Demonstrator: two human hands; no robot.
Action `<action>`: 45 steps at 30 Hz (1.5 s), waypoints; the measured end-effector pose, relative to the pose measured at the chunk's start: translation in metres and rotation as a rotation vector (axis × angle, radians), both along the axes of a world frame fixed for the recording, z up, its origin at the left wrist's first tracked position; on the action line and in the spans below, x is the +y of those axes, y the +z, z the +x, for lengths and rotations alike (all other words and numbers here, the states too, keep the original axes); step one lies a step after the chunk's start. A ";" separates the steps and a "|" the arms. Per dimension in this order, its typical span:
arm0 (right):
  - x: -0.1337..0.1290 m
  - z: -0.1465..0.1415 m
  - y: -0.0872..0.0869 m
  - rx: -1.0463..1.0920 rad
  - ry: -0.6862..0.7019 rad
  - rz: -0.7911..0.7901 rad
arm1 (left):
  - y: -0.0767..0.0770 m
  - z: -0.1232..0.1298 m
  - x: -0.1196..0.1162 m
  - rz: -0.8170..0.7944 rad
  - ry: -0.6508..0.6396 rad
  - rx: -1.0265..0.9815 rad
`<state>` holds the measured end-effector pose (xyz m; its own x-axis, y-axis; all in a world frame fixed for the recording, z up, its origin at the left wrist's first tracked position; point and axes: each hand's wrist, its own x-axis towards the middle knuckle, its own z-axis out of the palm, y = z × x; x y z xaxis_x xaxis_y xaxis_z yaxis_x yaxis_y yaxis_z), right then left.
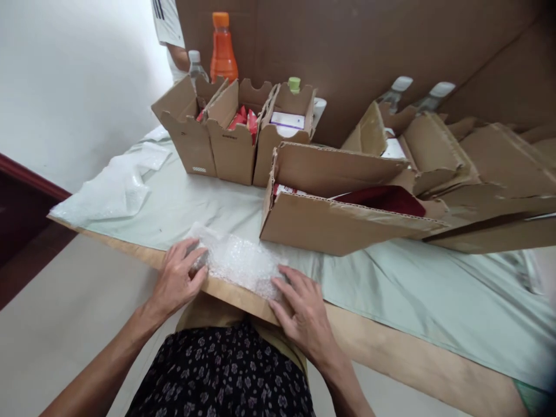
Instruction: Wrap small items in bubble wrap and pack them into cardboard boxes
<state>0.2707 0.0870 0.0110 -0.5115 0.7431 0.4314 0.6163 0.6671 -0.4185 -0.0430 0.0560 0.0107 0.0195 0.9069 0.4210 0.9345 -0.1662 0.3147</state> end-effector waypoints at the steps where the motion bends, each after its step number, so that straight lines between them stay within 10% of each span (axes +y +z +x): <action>1: 0.002 -0.001 -0.002 -0.017 -0.005 0.002 | -0.004 0.001 0.000 0.002 0.000 0.005; 11: 0.001 0.019 0.019 0.310 -0.138 -0.166 | 0.011 0.018 0.006 0.112 -0.120 -0.043; 21: -0.008 0.045 0.028 0.822 -0.598 -0.398 | 0.008 0.053 0.018 -0.101 -0.494 -0.134; 30: -0.006 0.056 -0.002 0.944 -0.733 -0.480 | 0.016 0.058 0.020 -0.129 -0.343 -0.271; 45: -0.008 0.073 0.005 0.831 -0.279 -0.530 | 0.036 0.069 0.045 -0.353 0.093 -0.549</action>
